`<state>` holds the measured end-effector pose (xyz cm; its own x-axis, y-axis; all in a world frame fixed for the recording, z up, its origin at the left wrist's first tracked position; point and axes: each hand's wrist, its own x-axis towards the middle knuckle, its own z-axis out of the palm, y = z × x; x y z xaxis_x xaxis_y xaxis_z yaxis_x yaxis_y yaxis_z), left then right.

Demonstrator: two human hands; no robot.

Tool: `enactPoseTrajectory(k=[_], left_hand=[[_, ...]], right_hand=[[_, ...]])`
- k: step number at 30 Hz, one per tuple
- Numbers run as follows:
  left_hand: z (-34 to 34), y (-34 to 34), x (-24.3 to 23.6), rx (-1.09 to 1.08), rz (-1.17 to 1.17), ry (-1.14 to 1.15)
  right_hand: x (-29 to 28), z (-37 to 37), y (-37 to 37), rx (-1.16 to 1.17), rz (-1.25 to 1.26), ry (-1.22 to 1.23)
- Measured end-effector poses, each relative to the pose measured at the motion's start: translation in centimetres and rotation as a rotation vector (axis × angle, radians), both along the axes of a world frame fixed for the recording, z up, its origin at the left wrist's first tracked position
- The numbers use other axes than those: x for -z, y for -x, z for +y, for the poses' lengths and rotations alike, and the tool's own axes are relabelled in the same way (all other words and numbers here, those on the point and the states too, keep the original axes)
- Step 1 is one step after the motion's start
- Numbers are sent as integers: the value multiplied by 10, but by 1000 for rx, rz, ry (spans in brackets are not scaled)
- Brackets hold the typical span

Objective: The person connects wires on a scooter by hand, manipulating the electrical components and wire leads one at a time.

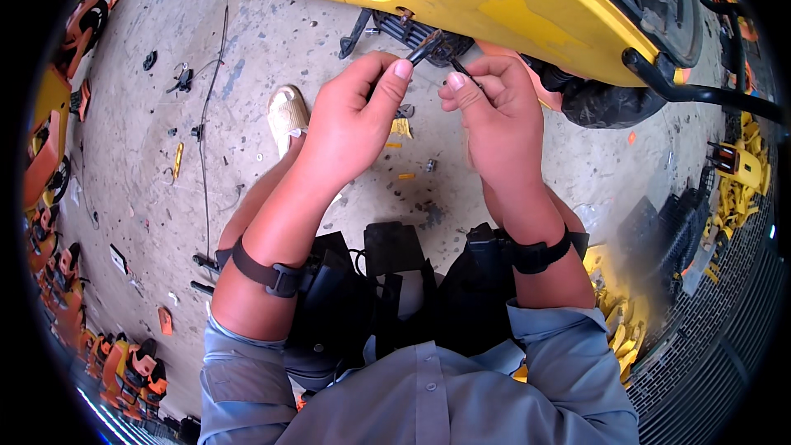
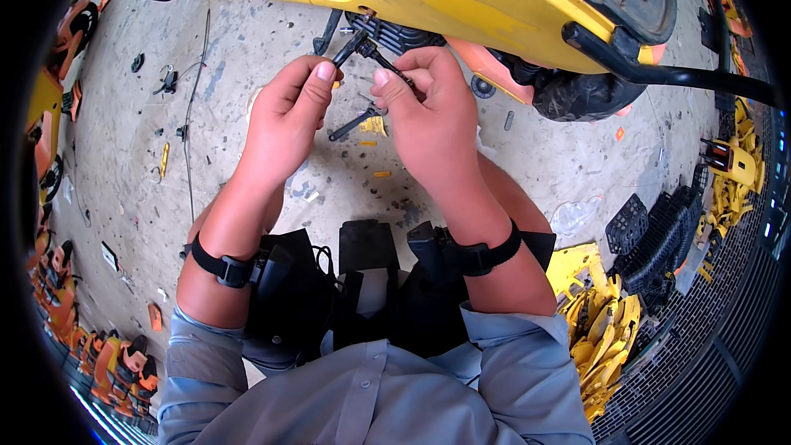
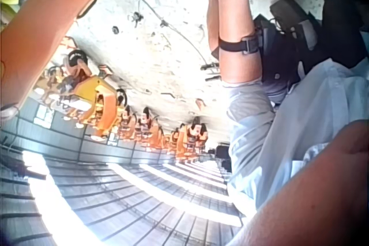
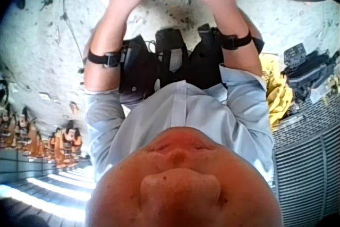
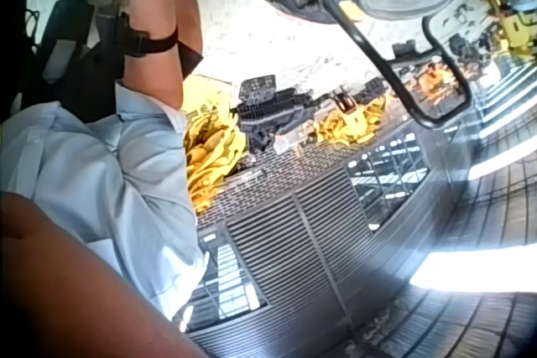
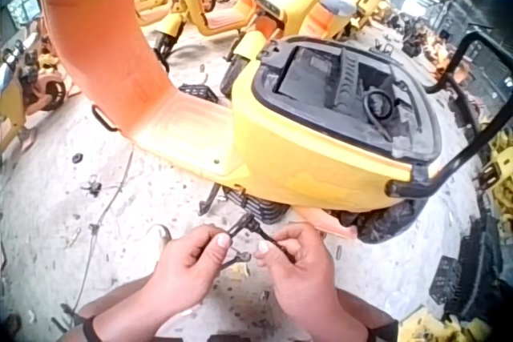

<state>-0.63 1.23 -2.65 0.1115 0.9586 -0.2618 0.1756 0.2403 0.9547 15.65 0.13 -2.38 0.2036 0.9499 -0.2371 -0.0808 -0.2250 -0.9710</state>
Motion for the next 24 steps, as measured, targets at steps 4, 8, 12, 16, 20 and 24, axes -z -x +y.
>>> enactPoseTrajectory(k=[4, 8, 12, 16, 20, 24], left_hand=[[-1, 2, 1, 5, 43, -12], [-1, 3, 2, 15, 48, -3], [0, 1, -2, 8, 36, 10], [-1, 1, -2, 3, 38, 4], [-1, 1, 0, -5, 79, -86], [-1, 2, 1, 6, 187, -203]], right_hand=[[-8, 3, -17, -144, 148, 184], [-6, 6, -29, -248, 311, 300], [3, 3, -17, -164, 89, 67], [12, -2, -9, -79, 52, -22], [9, 1, -10, -49, -26, 25], [0, 3, -20, -171, 69, 169]])
